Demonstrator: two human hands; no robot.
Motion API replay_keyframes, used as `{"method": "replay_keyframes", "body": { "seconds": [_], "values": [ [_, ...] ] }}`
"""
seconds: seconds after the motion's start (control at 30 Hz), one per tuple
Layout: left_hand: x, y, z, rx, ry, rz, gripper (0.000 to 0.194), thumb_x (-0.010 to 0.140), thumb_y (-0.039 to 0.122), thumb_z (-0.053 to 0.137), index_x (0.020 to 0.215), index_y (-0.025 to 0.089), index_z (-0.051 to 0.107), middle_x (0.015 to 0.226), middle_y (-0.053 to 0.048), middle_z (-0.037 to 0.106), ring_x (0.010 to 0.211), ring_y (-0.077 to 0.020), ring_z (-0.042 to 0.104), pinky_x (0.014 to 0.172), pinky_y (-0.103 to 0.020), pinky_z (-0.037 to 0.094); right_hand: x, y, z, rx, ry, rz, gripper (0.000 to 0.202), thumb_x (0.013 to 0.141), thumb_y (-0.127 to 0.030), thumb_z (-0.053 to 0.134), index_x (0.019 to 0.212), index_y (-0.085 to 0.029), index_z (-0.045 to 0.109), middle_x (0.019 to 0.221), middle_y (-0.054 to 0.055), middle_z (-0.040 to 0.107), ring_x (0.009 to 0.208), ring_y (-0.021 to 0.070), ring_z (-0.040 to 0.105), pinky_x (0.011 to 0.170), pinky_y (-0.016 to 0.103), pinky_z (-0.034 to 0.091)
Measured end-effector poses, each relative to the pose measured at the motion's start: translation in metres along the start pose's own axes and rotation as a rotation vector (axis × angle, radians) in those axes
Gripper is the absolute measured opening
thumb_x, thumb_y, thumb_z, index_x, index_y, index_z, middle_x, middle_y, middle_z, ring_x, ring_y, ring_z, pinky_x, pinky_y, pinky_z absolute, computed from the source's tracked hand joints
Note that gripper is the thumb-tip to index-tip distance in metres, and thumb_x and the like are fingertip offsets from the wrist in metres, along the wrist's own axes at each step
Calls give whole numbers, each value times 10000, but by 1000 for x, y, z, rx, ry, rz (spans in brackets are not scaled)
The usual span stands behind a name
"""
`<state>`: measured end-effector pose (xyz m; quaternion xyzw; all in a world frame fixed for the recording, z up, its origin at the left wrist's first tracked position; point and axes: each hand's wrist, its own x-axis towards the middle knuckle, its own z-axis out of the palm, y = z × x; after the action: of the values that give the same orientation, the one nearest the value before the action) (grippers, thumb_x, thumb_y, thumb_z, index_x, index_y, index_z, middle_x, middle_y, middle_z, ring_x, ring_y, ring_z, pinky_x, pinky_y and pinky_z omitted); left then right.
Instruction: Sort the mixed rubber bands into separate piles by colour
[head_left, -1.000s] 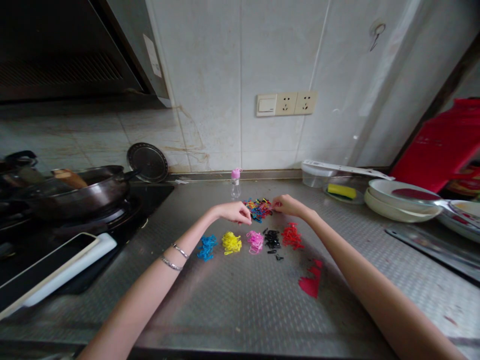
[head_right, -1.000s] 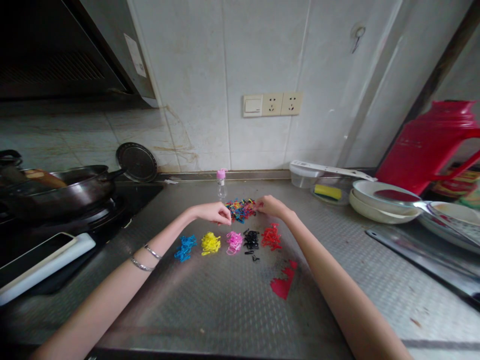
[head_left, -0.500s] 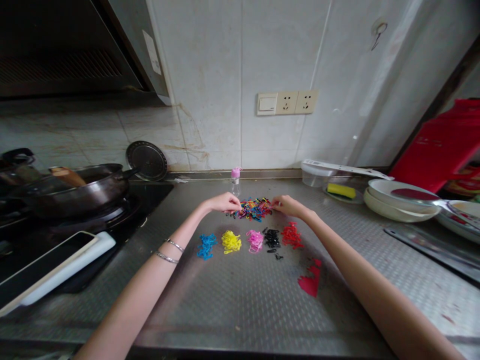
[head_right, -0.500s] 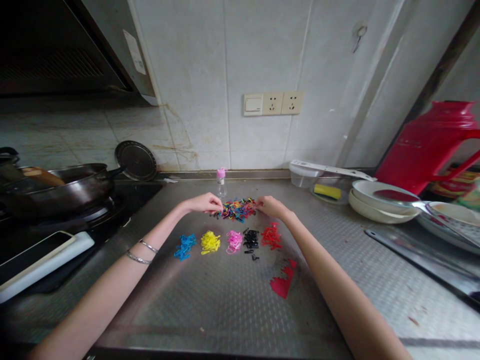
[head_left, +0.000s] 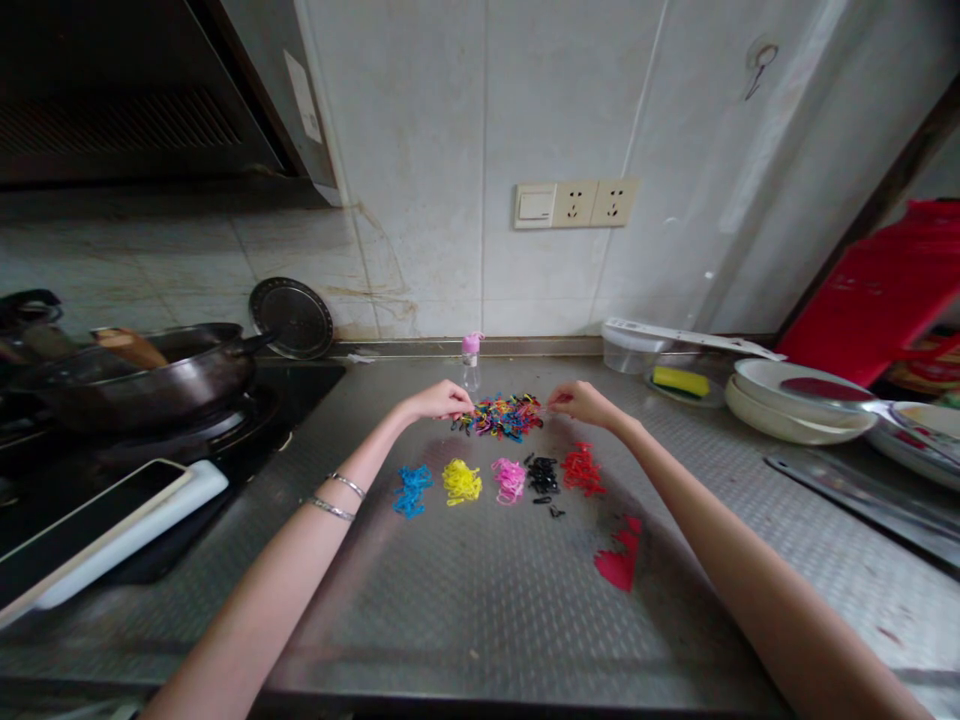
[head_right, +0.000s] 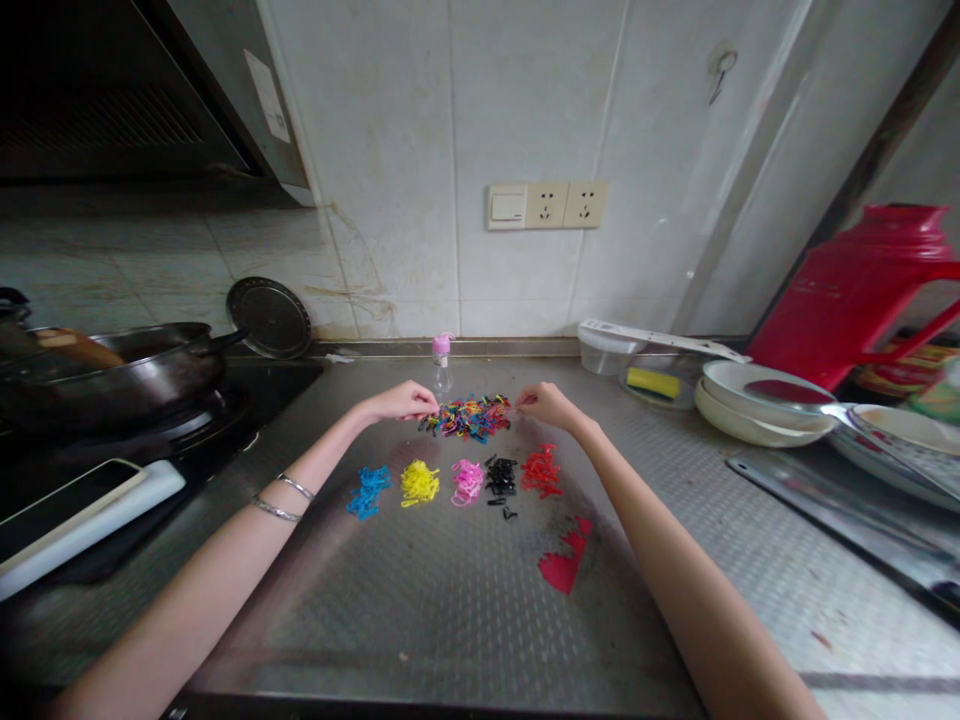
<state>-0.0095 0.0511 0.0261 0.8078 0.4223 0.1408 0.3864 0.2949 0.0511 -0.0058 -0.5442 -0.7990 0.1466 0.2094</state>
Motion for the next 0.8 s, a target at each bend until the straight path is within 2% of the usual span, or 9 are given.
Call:
{"method": "replay_keyframes", "body": {
  "seconds": [0.1, 0.2, 0.43, 0.6, 0.7, 0.8],
  "values": [
    [0, -1, 0, 8, 13, -9, 324, 701, 407, 549, 774, 102, 629, 508, 14, 493, 388, -35, 332, 373, -177, 206, 0, -7, -5, 104, -31, 35, 224, 687, -291, 524, 774, -127, 649, 666, 26, 639, 548, 100, 533, 478, 175, 411],
    [1, -3, 1, 22, 31, -7, 303, 699, 382, 550, 769, 100, 635, 501, 17, 493, 397, -39, 341, 387, -178, 218, 0, -22, -7, 189, -93, 6, 253, 678, -319, 537, 797, -128, 651, 690, 26, 645, 555, 98, 529, 451, 165, 405],
    [11, -16, 6, 44, 26, 72, 177, 617, 246, 615, 698, 92, 646, 562, -2, 569, 501, -66, 429, 498, -188, 318, -5, -73, 4, 258, -408, -174, 224, 647, -250, 530, 788, -143, 666, 654, 6, 635, 549, 91, 525, 442, 157, 384],
    [13, -17, 13, 95, -39, 107, 174, 620, 214, 595, 728, 93, 657, 640, -25, 617, 558, -87, 482, 539, -192, 343, -8, -91, 15, 203, -581, -237, 216, 607, -176, 509, 745, -138, 671, 673, 11, 645, 568, 94, 534, 464, 161, 393],
    [13, -16, 19, 144, -81, 110, 182, 617, 205, 591, 746, 96, 660, 673, -31, 630, 572, -93, 498, 544, -189, 348, -8, -94, 16, 181, -631, -227, 232, 600, -170, 506, 760, -136, 670, 664, 11, 641, 555, 91, 528, 463, 160, 389],
    [14, -15, 23, 190, -83, 93, 185, 617, 211, 590, 751, 103, 658, 670, -25, 629, 557, -91, 496, 535, -186, 348, -7, -93, 13, 171, -601, -247, 232, 611, -176, 496, 763, -140, 668, 659, 3, 631, 546, 80, 512, 455, 151, 369]
  ]
}}
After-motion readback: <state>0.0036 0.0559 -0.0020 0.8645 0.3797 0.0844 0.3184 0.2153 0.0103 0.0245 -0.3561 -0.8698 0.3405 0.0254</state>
